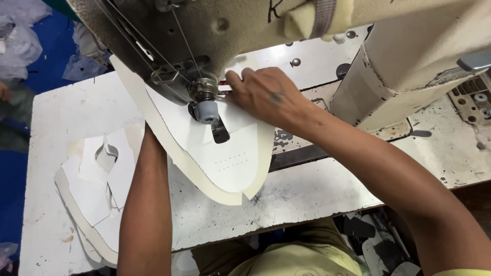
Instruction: Sewing components of a shoe upper using an industrial sewing machine.
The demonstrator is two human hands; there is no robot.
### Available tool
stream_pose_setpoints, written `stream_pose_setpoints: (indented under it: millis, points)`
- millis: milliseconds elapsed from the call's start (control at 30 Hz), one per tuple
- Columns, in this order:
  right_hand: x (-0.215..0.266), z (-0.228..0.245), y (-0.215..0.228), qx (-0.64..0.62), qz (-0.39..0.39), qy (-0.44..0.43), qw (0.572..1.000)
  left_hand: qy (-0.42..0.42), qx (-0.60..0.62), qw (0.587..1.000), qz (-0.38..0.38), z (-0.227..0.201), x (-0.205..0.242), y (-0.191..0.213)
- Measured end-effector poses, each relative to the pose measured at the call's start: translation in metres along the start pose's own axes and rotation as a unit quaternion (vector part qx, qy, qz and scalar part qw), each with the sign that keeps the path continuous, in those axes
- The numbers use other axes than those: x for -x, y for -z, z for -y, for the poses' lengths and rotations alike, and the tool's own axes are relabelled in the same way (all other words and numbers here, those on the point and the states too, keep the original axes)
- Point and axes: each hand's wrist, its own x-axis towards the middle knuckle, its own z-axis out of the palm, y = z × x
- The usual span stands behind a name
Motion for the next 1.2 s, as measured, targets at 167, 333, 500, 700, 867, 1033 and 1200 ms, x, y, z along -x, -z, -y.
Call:
stream_pose_setpoints:
  millis: [167, 333, 500, 700, 867, 1033, 1200]
  points:
    - [-0.019, 0.0, -0.014, -0.099, 0.058, 0.0, 0.993, -0.018, -0.017, 0.999, -0.046, -0.006, 0.003, 0.005]
    - [-0.013, -0.003, 0.003, -0.027, 0.083, -0.04, 0.995, -0.04, -0.026, 0.994, -0.094, 0.039, -0.04, 0.025]
    - [0.083, -0.036, -0.014, -0.089, -0.16, -0.106, 0.977, -0.058, -0.034, 0.988, -0.138, 0.026, -0.041, -0.007]
    - [0.198, -0.047, -0.076, -0.11, 0.034, -0.382, 0.917, -0.095, 0.098, 0.987, -0.089, -0.032, 0.224, 0.031]
    - [0.164, 0.0, -0.026, 0.176, -0.245, -0.044, 0.952, -0.104, -0.01, 0.988, 0.115, -0.051, 0.315, 0.027]
    - [0.111, 0.001, -0.029, -0.532, -0.109, -0.164, 0.824, -0.139, -0.081, 0.973, 0.167, -0.113, 0.303, -0.012]
    - [0.072, 0.021, -0.019, -0.638, -0.062, -0.141, 0.755, -0.08, -0.081, 0.989, 0.098, -0.123, 0.308, -0.026]
